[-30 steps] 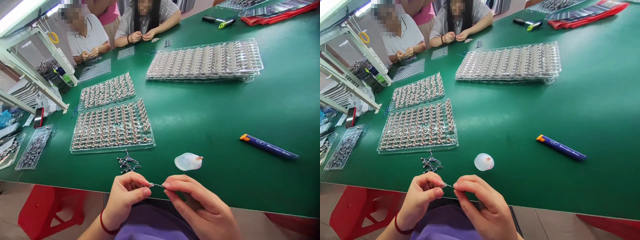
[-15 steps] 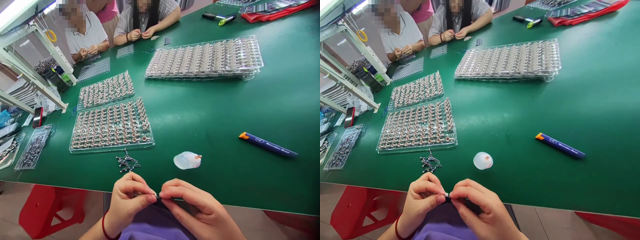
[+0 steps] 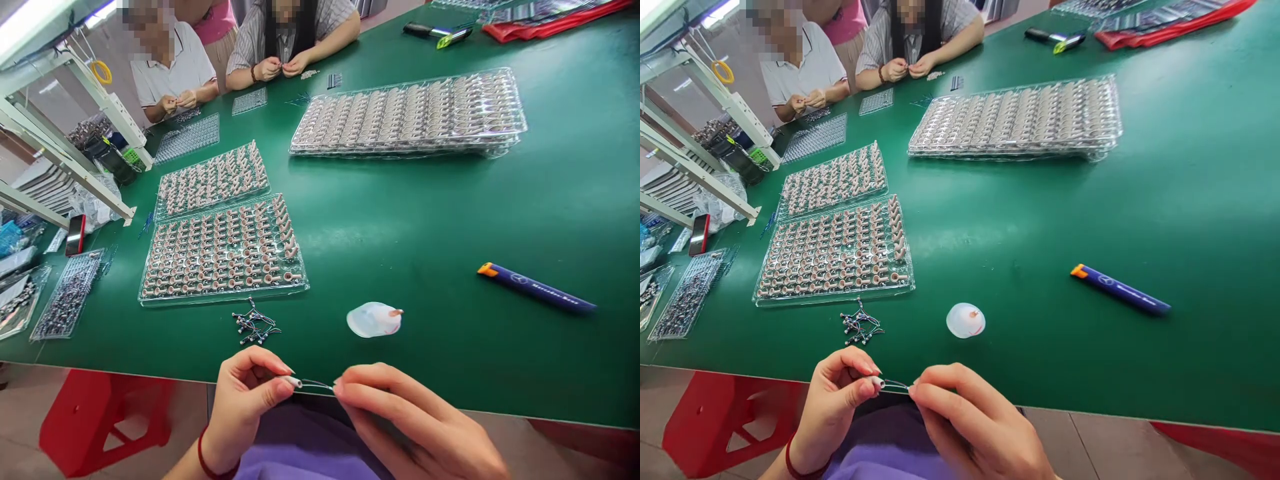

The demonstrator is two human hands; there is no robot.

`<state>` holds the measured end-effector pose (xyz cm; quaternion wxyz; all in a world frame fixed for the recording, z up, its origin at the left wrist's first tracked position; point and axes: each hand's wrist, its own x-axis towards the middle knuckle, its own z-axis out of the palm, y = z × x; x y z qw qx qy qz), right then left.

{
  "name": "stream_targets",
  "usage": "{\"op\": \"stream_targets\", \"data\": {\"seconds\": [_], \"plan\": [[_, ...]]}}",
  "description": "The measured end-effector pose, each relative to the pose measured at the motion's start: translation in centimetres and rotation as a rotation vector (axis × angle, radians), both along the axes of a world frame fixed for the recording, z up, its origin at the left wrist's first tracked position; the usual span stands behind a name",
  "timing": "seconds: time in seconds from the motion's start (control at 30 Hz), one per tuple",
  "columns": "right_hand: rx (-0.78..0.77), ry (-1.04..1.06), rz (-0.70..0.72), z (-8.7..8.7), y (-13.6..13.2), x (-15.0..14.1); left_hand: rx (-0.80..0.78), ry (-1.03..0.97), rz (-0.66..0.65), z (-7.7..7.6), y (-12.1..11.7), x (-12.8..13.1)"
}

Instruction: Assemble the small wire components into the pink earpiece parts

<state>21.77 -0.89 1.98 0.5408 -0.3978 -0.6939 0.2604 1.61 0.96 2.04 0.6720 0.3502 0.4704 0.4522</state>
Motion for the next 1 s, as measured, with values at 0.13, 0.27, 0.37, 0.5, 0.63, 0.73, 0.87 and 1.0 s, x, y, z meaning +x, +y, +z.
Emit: {"op": "stream_targets", "data": {"seconds": [0.13, 0.27, 0.37, 0.5, 0.63, 0.73, 0.87, 1.0], "plan": [[0.043, 0.002, 0.011, -0.14, -0.09, -0.10, -0.025, -0.066, 0.022, -0.04, 0.07, 0.17], [0.042, -0.007, 0.022, -0.07, 0.08, -0.21, -0.033, -0.071, 0.023, -0.02, 0.11, 0.25], [0.039, -0.015, 0.022, -0.06, 0.16, -0.25, -0.045, -0.068, 0.025, 0.05, 0.16, 0.25], [0.046, -0.017, 0.006, -0.29, 0.04, -0.27, -0.047, -0.076, 0.023, 0.13, 0.21, 0.28], [0.044, -0.030, -0.005, -0.43, -0.08, -0.32, -0.006, -0.052, 0.023, 0.12, 0.11, 0.25], [0.055, -0.045, -0.016, -0.56, -0.05, -0.37, 0.040, -0.019, 0.018, 0.02, 0.02, 0.13], [0.085, -0.053, -0.015, -0.68, -0.15, -0.39, 0.109, 0.059, 0.014, -0.11, -0.15, -0.08], [0.077, -0.068, -0.013, -0.46, -0.45, -0.38, 0.163, 0.129, 0.024, -0.08, -0.29, -0.14]]}}
